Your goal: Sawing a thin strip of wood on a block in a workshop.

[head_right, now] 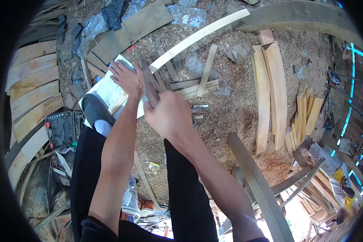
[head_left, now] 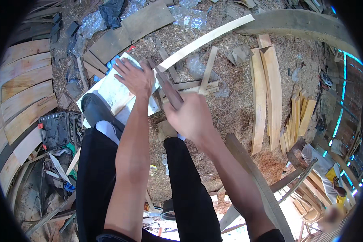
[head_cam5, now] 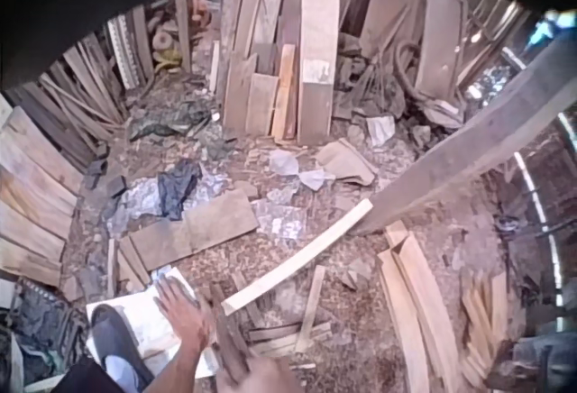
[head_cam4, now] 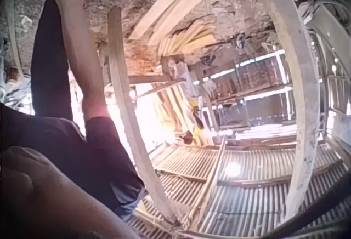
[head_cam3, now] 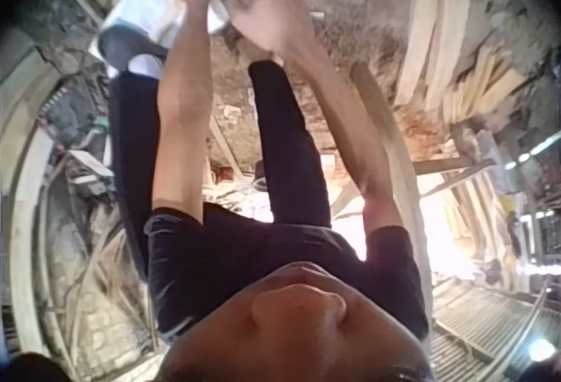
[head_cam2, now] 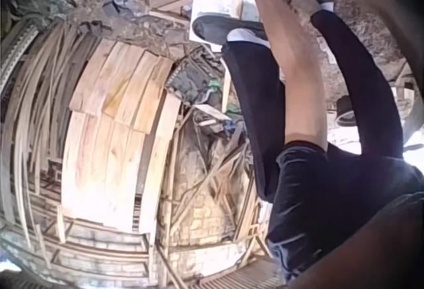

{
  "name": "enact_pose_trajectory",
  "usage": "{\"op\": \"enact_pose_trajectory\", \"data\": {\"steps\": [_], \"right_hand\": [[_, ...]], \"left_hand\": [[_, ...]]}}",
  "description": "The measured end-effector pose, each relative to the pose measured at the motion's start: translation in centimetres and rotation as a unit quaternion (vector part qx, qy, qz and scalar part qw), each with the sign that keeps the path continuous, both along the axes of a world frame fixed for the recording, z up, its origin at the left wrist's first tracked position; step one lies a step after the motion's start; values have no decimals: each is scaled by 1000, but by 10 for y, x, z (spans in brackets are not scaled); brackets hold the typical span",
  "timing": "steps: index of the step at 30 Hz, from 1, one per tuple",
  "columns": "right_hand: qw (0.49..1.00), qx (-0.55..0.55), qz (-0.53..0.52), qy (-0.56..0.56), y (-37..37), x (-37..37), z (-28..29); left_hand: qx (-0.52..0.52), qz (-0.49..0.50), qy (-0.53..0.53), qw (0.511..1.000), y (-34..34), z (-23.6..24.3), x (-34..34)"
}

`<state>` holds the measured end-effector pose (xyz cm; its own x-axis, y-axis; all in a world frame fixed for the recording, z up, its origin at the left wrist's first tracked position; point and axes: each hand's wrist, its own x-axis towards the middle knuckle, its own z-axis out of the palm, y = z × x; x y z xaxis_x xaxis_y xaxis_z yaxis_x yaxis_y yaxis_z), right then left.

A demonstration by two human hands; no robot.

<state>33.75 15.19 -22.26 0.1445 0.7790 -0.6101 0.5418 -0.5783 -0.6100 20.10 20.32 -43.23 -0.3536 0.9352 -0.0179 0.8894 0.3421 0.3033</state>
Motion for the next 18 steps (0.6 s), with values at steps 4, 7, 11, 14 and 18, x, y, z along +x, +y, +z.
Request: {"op": "enact_pose_trajectory", "data": {"steps": [4,7,11,14,18], "right_hand": [[999,-32,20,21,-3,-15,1],[1000,-17,11,5,-39,-6,-11],[992,-78,-67,72,-76,9,-7],[993,-96,-63,36,-91,16,-6],[987,-136,-79,25,-105,19,29]], "left_hand": [[-11,6,-5,1000,-1,2,-9],[19,-9,-15,1000,-5,-1,0],[13,-41,-30,999,-27,7,16],[5,-43,-10,999,-33,11,17],[-17,-26,-28,999,-32,11,13]]}}
